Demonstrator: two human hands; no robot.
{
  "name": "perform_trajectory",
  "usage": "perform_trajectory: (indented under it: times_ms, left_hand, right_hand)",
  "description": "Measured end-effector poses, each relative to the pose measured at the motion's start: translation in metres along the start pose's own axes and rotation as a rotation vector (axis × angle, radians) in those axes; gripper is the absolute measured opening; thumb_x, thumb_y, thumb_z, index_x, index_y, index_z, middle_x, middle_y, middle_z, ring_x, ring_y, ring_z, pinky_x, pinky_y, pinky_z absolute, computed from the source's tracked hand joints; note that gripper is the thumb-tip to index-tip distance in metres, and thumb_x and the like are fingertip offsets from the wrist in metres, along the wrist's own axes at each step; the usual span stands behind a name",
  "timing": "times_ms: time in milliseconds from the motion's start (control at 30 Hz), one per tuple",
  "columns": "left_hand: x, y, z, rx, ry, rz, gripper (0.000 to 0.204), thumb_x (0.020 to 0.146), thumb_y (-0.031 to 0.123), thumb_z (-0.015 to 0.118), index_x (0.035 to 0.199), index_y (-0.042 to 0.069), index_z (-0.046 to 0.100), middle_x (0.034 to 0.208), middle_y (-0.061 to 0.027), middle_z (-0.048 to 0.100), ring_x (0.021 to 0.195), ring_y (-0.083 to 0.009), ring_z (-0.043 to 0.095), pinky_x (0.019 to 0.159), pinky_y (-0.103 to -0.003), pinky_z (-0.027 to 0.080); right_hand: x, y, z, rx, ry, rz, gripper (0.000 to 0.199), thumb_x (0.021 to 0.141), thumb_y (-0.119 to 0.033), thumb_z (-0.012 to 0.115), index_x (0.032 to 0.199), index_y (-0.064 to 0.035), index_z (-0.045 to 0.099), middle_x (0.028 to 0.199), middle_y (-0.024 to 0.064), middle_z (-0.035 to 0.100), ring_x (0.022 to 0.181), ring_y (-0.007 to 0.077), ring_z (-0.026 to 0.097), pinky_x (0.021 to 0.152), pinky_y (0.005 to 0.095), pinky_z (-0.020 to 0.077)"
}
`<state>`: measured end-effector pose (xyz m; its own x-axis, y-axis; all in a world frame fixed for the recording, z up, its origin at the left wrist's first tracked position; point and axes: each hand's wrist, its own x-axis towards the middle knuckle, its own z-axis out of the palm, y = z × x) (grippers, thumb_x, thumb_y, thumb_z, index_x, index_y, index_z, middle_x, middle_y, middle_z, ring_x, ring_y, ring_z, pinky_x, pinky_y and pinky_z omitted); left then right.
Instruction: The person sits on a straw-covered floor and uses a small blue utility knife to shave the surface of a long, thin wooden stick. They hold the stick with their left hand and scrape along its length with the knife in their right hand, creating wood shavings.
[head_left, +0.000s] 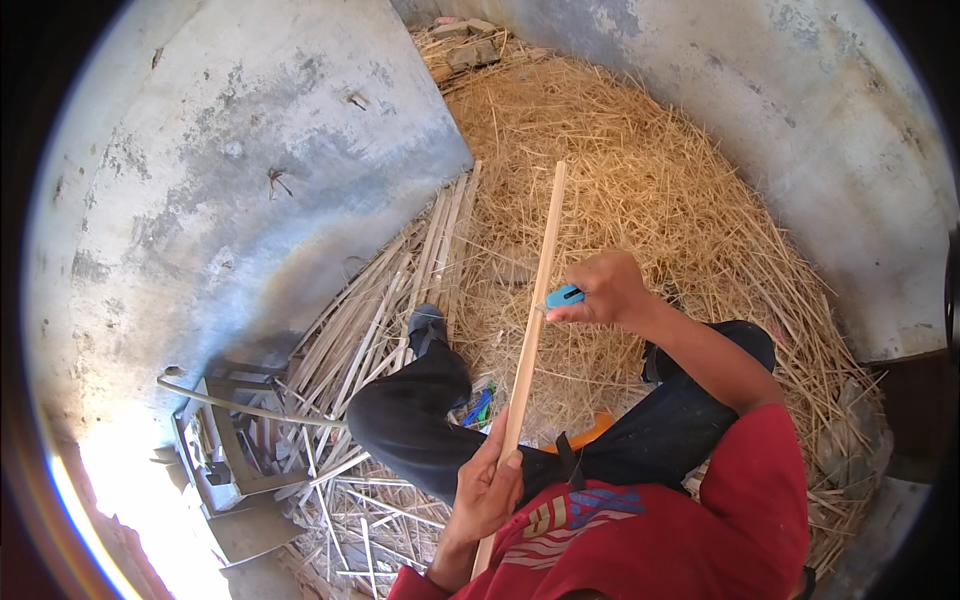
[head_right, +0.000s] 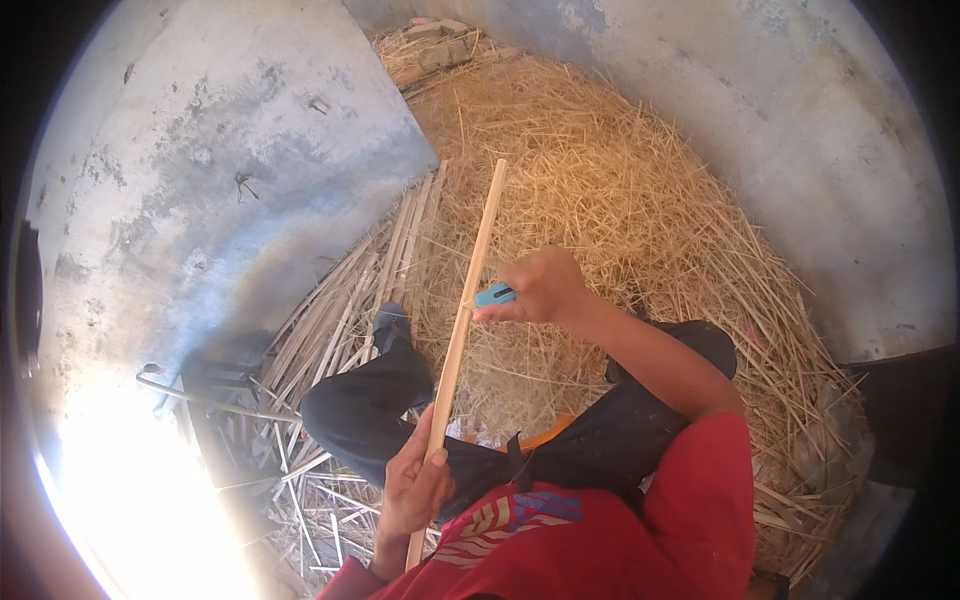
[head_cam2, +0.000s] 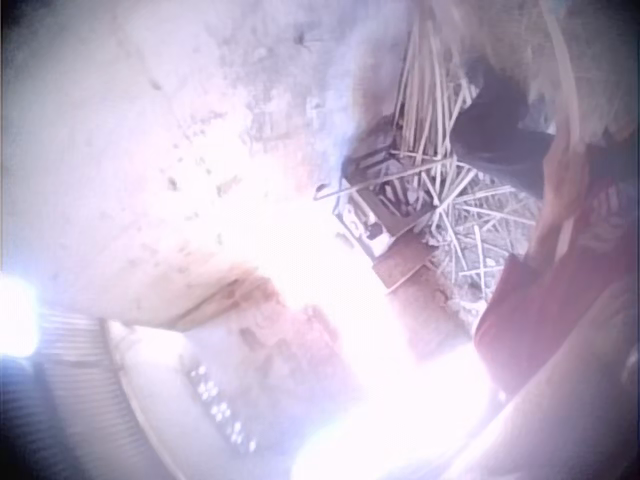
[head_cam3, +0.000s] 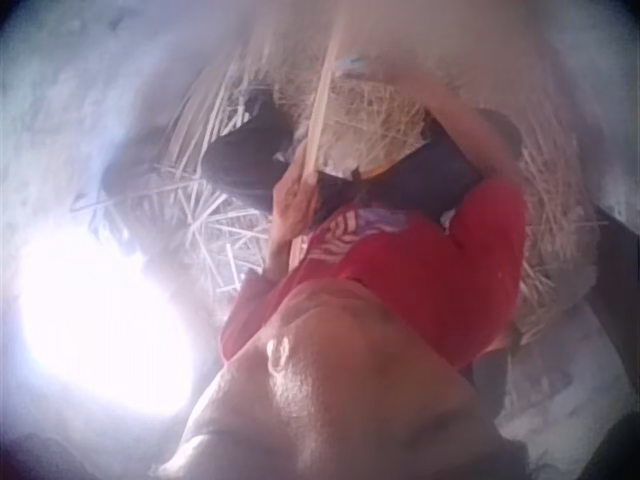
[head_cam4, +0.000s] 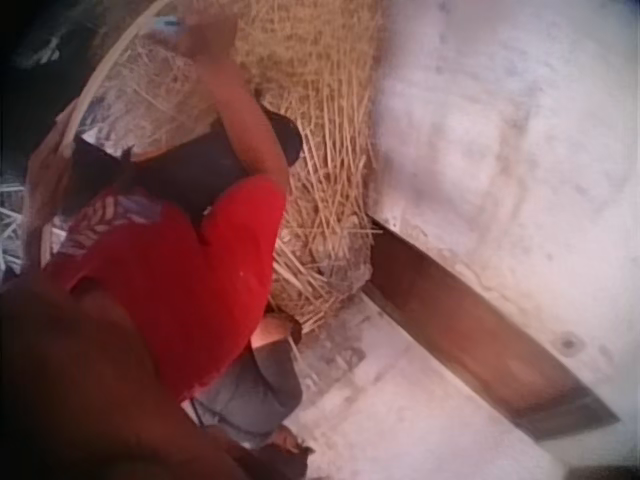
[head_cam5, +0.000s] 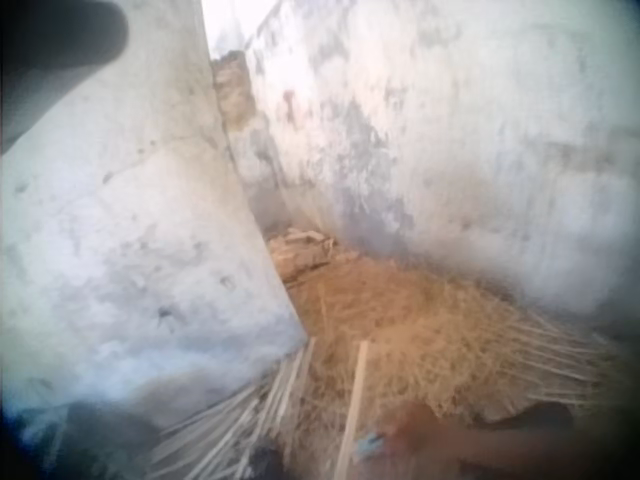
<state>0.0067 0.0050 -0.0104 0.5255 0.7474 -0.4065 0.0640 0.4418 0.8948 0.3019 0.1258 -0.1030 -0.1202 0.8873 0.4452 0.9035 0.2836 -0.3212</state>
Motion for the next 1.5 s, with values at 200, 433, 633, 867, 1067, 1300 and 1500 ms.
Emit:
perform_trajectory:
  times_ms: [200,433,633,867,1067,1300,1500]
  left_hand:
    - [-0.006,0.001,0.001,-0.036,-0.044,-0.047,0.056,0.099,0.009,0.042,0.149,0.006,0.018,0.055,0.0048,0.040,0.044,-0.0027,0.036,0.044,-0.019,0.033]
    - [-0.006,-0.002,-0.004,-0.166,-0.021,-0.048,0.057,0.098,0.007,0.042,0.150,0.006,0.016,0.051,0.0036,0.040,0.040,-0.0040,0.035,0.044,-0.020,0.033]
    - [-0.009,-0.002,-0.001,-0.148,-0.064,-0.077,0.057,0.099,0.006,0.041,0.150,0.006,0.015,0.059,0.0051,0.042,0.047,-0.0014,0.037,0.044,-0.018,0.032]
    - [-0.016,-0.005,0.003,-0.049,-0.104,-0.153,0.058,0.099,0.011,0.045,0.150,0.006,0.017,0.061,0.0061,0.044,0.049,-0.0007,0.038,0.045,-0.016,0.032]
    - [-0.024,-0.004,-0.003,0.045,0.051,-0.095,0.052,0.098,0.009,0.044,0.147,0.003,0.026,0.062,0.0071,0.047,0.049,0.0001,0.040,0.046,-0.016,0.034]
    - [-0.006,0.009,-0.004,0.049,0.035,-0.047,0.052,0.099,0.009,0.044,0.146,0.000,0.025,0.060,0.0047,0.046,0.047,-0.0011,0.043,0.044,-0.017,0.034]
    - [0.005,0.014,-0.001,0.172,0.049,0.030,0.053,0.099,0.011,0.046,0.146,0.000,0.024,0.058,0.0045,0.046,0.046,-0.0011,0.042,0.043,-0.017,0.033]
  right_hand:
    - [0.019,0.055,-0.008,-0.048,0.010,0.138,0.069,0.078,-0.075,0.049,0.050,-0.0128,0.050,0.041,0.0053,0.043,0.037,0.0213,0.047,0.037,0.0354,0.0367]
    - [-0.007,-0.030,-0.015,0.095,0.063,-0.211,0.069,0.077,-0.077,0.048,0.051,-0.0138,0.049,0.040,0.0012,0.040,0.035,0.0174,0.044,0.036,0.0326,0.0343]
    - [0.012,0.069,0.005,-0.135,0.019,0.184,0.069,0.080,-0.076,0.047,0.052,-0.0132,0.057,0.038,-0.0029,0.040,0.034,0.0124,0.042,0.032,0.0290,0.0316]
    - [0.024,0.121,-0.003,-0.262,0.018,0.392,0.068,0.088,-0.070,0.041,0.062,-0.0104,0.062,0.048,-0.0001,0.049,0.038,0.0140,0.043,0.035,0.0325,0.0337]
    - [0.023,0.165,-0.046,-0.260,0.068,0.806,0.066,0.090,-0.064,0.044,0.055,-0.0097,0.056,0.043,0.0010,0.045,0.041,0.0172,0.044,0.039,0.0359,0.0335]
    - [-0.003,-0.039,-0.030,0.124,0.013,-0.092,0.066,0.074,-0.074,0.055,0.052,-0.0122,0.055,0.044,0.0043,0.048,0.038,0.0210,0.052,0.037,0.0352,0.0377]
    - [0.017,-0.005,-0.022,0.071,0.044,0.013,0.069,0.077,-0.077,0.049,0.048,-0.0137,0.048,0.039,0.0023,0.041,0.034,0.0187,0.046,0.034,0.0329,0.0328]
